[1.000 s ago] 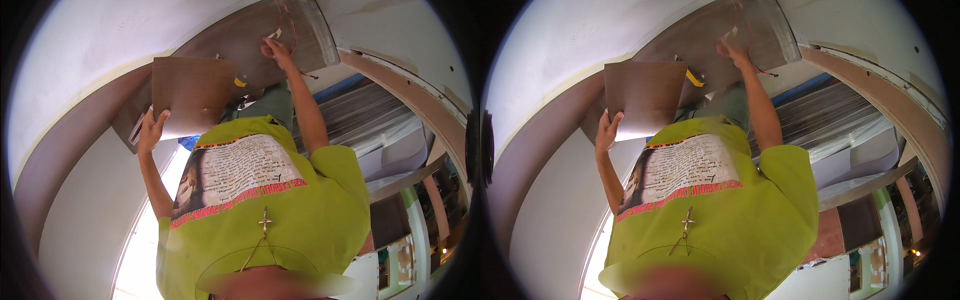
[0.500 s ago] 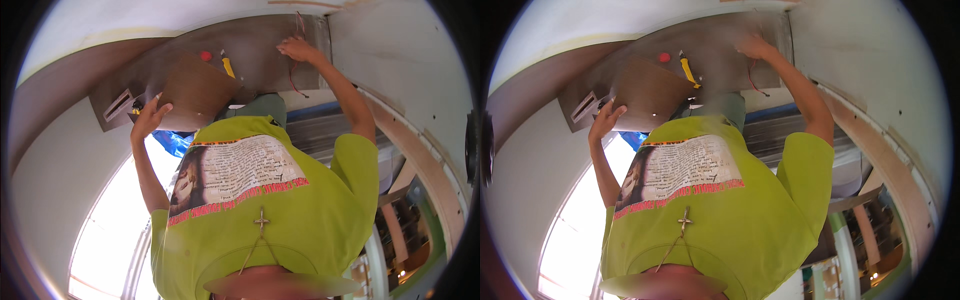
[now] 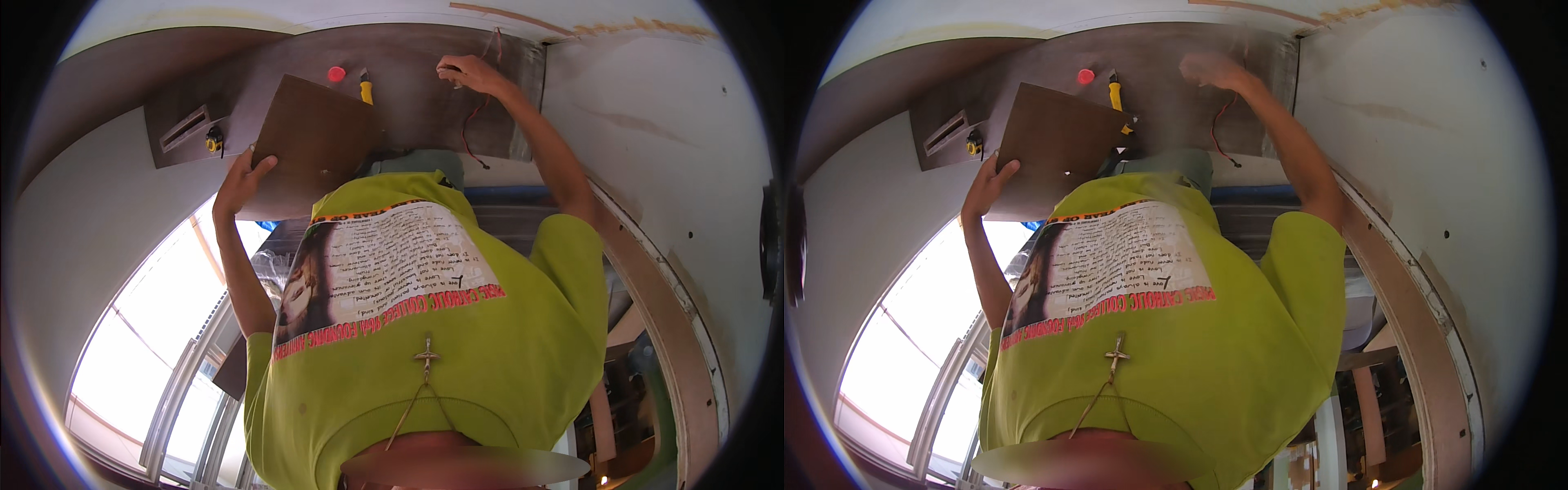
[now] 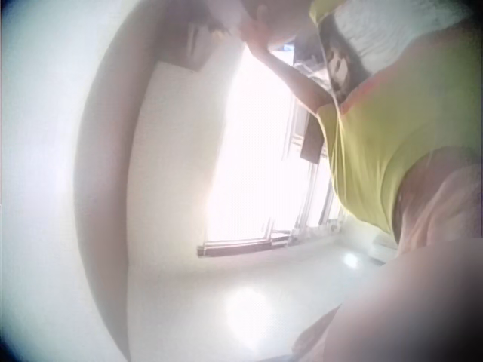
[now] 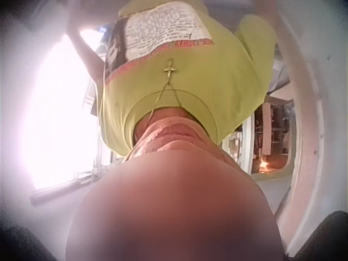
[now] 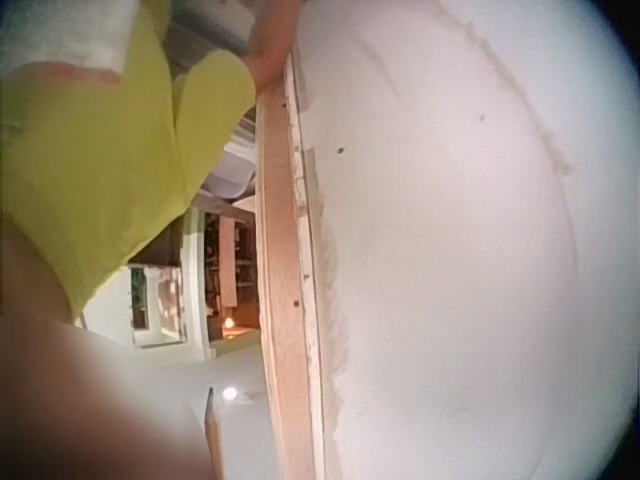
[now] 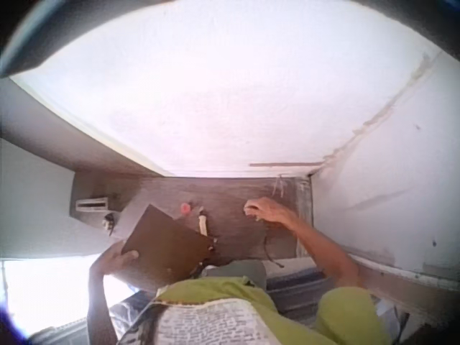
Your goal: The person kneels on a blue protective sheet and uses a yellow utility knife to cut a gray board. They score the board along a line, flip it, and snap it apart. The person then handles the cut pieces and continues cutting another board.
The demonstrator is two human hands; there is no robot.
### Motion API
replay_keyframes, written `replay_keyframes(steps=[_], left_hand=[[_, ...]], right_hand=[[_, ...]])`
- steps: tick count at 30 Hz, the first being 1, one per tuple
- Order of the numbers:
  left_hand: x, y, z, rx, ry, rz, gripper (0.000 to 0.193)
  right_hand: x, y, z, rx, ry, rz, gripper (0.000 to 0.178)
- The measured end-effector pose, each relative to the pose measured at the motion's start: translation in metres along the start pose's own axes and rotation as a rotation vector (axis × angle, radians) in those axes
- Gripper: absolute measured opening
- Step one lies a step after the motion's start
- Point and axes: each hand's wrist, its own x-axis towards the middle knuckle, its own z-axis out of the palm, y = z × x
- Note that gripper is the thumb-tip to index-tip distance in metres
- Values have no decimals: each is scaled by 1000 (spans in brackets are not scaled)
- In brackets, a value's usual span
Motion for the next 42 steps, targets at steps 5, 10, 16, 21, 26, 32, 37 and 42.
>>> replay_keyframes(steps=[5, 10, 16, 21, 26, 32, 37, 42], left_hand=[[26, 2, -1, -19, -16, 65, 54], [93, 9, -4, 105, -46, 136, 60], [227, 16, 32, 363, -132, 85, 80], [284, 26, 102, 485, 25, 347, 65], [275, 75, 183, 511, 448, 901, 38], [251, 145, 246, -73, -234, 486, 35], [232, 155, 234, -181, -280, 426, 37], [224, 155, 234, 47, -34, 700, 35]], right_hand=[[14, 2, 8, -144, 191, -176, 29], [14, 2, 16, -385, 290, -196, 27], [-16, -19, 8, 56, 395, 51, 32], [-49, -30, 4, 244, 599, -21, 36], [-64, -38, 8, 304, 655, 21, 37], [-51, -35, 15, 181, 641, 8, 33], [-45, -29, 20, -64, 604, 4, 27], [-42, -33, 31, -573, 677, -74, 29]])
